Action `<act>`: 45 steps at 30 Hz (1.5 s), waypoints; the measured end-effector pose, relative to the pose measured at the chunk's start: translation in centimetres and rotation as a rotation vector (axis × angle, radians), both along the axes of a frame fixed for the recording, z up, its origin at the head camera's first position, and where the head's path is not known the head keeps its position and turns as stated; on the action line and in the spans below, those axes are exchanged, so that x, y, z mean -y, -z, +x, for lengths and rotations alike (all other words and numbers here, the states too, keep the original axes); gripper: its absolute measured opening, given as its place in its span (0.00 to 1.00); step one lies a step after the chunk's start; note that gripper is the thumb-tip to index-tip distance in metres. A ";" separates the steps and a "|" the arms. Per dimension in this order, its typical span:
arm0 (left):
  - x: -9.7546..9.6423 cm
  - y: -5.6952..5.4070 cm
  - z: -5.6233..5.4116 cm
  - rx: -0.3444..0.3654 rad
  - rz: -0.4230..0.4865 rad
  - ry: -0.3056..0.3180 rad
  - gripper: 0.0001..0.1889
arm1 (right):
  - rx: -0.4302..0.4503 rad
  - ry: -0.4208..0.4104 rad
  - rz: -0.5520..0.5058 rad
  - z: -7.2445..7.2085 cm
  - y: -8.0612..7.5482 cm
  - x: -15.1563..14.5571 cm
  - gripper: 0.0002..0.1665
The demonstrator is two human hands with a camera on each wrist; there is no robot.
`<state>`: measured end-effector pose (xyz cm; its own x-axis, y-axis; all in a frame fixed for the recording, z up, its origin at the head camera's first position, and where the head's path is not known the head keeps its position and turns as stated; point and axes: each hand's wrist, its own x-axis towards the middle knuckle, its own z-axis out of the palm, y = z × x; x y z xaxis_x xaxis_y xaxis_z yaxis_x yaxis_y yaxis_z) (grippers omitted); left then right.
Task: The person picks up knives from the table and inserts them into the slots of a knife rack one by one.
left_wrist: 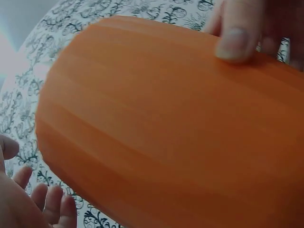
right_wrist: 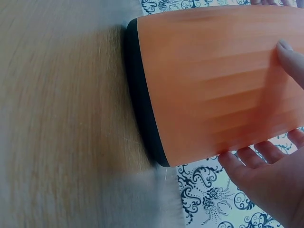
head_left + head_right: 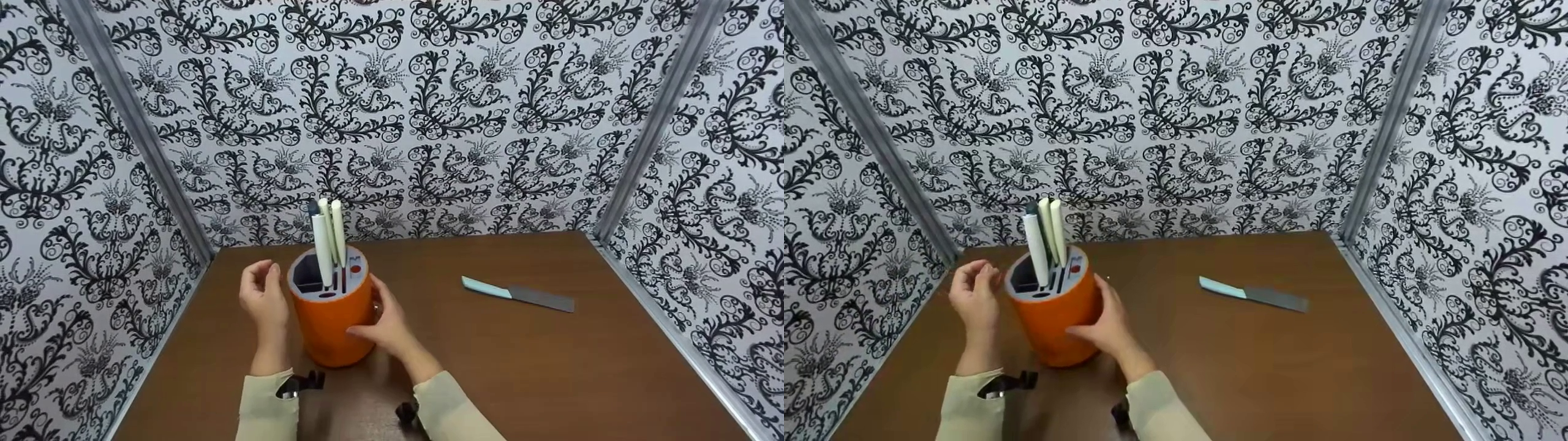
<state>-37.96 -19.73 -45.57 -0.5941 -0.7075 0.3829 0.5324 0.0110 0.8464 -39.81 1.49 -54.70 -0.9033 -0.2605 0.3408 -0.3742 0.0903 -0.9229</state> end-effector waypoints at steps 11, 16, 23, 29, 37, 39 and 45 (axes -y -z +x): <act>-1.3 1.8 0.0 0.075 0.030 0.209 0.16 | 0.006 0.003 -0.018 -0.2 -0.1 -0.4 0.67; -1.4 2.6 -0.2 0.112 -0.054 0.242 0.21 | 0.013 -0.004 -0.038 -0.1 -0.1 -0.3 0.68; -1.4 3.7 -0.6 0.096 -0.076 0.231 0.24 | 0.010 0.001 0.006 -0.1 0.0 -0.3 0.66; -1.3 4.5 -0.8 0.032 -0.069 0.259 0.24 | -0.008 -0.014 -0.007 -0.1 0.0 -0.2 0.67; -1.2 4.9 -0.8 0.017 -0.101 0.269 0.24 | -0.007 -0.011 -0.015 0.0 0.0 -0.1 0.66; -1.2 5.0 -0.9 0.017 -0.096 0.276 0.24 | -0.006 -0.008 -0.012 0.1 0.0 -0.1 0.66; -1.2 5.5 -1.2 -0.003 -0.091 0.312 0.25 | 0.002 0.001 -0.002 0.2 -0.3 -0.2 0.66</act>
